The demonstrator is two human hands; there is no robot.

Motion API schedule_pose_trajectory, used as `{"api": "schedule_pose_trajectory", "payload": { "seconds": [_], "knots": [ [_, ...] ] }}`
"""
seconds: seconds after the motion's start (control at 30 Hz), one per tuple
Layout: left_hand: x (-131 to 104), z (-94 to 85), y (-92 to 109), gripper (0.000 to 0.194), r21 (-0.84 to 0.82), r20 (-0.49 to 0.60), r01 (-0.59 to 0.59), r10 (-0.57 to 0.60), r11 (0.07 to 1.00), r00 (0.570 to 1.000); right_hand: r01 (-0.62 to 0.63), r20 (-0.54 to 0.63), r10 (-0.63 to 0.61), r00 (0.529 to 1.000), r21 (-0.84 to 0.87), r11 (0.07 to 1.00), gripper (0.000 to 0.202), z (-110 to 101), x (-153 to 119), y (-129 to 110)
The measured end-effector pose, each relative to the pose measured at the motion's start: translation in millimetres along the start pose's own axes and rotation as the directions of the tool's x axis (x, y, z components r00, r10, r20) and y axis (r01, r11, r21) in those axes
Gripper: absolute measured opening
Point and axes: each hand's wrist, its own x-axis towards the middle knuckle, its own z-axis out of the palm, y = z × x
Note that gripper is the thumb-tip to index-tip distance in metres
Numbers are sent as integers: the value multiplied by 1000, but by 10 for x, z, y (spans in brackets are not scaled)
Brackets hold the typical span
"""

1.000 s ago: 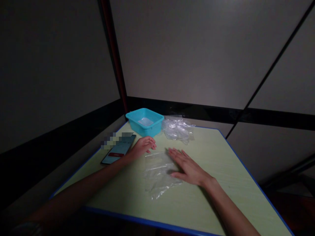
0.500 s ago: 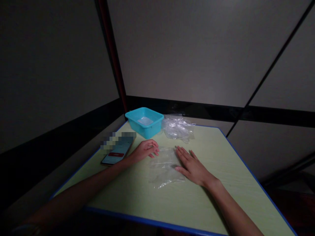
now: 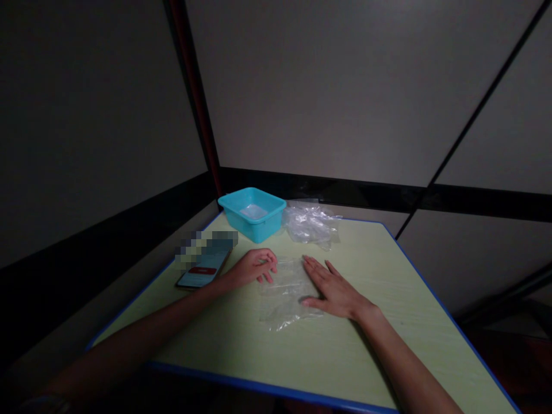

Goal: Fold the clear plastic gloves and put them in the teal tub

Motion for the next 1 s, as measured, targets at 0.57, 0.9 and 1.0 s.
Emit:
{"api": "schedule_pose_trajectory", "payload": {
  "seconds": [0.57,0.9,1.0],
  "knots": [
    [-41,-34,-8,10,528,-112,-158,253,835,961,-42,0,42,999,8,999,73,-15,34,-8],
    [-28,-35,-26,17,428,-170,-168,262,888,950,-104,-61,101,993,-32,994,69,-10,42,44],
    [-30,-39,-21,15,371,-188,-166,249,914,950,-107,-78,102,992,-65,992,69,-4,31,71]
  ]
}}
